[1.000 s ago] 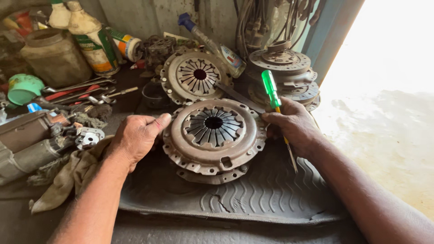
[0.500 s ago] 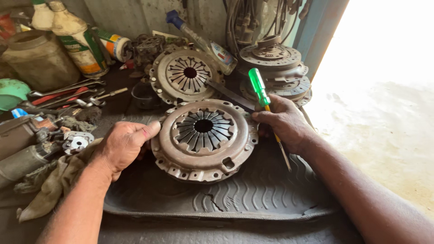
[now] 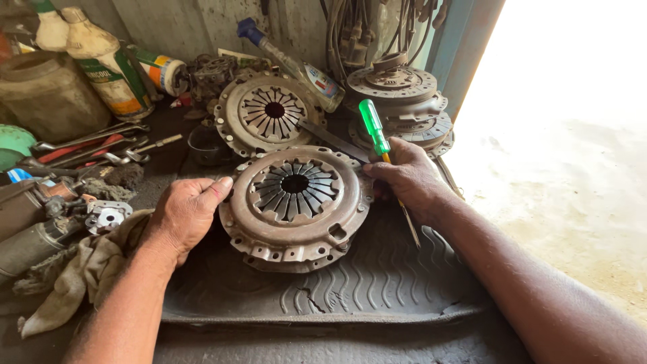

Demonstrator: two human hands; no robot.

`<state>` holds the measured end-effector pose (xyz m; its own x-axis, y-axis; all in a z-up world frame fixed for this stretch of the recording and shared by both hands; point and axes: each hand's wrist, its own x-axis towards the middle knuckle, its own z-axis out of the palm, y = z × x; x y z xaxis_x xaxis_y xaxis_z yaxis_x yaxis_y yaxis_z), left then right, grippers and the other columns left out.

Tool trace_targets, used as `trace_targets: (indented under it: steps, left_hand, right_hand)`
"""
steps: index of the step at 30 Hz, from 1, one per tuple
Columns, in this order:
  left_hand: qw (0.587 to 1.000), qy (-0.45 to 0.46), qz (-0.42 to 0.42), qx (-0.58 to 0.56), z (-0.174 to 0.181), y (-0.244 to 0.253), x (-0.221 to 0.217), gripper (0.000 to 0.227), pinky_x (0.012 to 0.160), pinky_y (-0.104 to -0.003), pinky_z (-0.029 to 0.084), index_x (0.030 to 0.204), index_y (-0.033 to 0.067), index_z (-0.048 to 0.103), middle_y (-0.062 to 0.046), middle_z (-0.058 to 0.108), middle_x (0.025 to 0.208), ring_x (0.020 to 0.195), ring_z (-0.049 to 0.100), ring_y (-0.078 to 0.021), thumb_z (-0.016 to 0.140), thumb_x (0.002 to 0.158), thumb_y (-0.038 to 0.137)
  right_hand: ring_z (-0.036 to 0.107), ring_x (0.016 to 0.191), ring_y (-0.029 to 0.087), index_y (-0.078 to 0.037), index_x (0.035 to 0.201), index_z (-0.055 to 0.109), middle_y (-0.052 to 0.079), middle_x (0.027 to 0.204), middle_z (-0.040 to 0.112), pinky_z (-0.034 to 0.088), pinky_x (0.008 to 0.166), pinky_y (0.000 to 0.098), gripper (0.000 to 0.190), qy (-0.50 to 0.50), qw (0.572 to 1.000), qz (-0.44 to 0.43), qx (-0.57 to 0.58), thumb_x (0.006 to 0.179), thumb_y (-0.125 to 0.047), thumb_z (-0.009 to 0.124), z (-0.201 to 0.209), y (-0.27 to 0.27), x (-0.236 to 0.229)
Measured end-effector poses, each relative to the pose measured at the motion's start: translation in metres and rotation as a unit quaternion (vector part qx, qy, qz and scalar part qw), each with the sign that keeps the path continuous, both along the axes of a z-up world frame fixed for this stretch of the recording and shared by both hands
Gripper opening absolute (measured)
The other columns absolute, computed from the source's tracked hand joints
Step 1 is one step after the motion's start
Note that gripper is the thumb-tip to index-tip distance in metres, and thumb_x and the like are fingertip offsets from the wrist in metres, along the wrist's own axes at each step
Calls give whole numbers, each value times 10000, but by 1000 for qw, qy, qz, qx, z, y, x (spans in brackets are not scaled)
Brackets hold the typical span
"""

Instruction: The person manipulates automotive clutch pressure plates on a workbench. They use a screwdriver to pry and align internal components, wipe the metal surfaces with a cloth, and use a metal file on the assembly.

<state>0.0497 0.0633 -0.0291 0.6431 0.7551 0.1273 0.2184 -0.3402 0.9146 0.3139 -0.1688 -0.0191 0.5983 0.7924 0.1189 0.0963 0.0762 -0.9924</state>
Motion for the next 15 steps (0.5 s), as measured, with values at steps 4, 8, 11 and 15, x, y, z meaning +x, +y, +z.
trace_targets:
  steps: [4,8,11,15]
  left_hand:
    - [1000,14,18,-16,-3,1,-2,346,707,-284,488,878,32,789,11,695,732,698,562,-100,656,946,344]
    - [998,-36,-25,-36,-15,7,-4,408,644,-323,428,764,-17,730,15,591,693,668,466,-120,678,979,326]
    - [999,-8,-7,-51,-15,8,-9,393,641,-308,439,741,11,723,32,579,660,643,468,-105,666,960,334]
    - [1000,8,9,-6,-12,2,-9,415,636,-334,422,761,-16,731,9,555,681,659,452,-122,674,975,335]
  right_hand:
    - [584,566,115,-55,1001,617,27,735,612,508,531,278,133,10,1000,19,-14,892,-64,694,0,-5,1]
    - [583,577,117,-48,1000,592,26,752,610,508,535,279,175,15,999,40,9,874,-34,713,-1,-6,3]
    - [588,579,123,-51,1002,595,27,748,606,511,532,283,187,16,999,37,13,863,-27,718,-1,-3,3]
    - [590,583,126,-38,986,588,40,739,600,507,524,289,182,2,1000,27,15,871,-29,729,-2,-3,2]
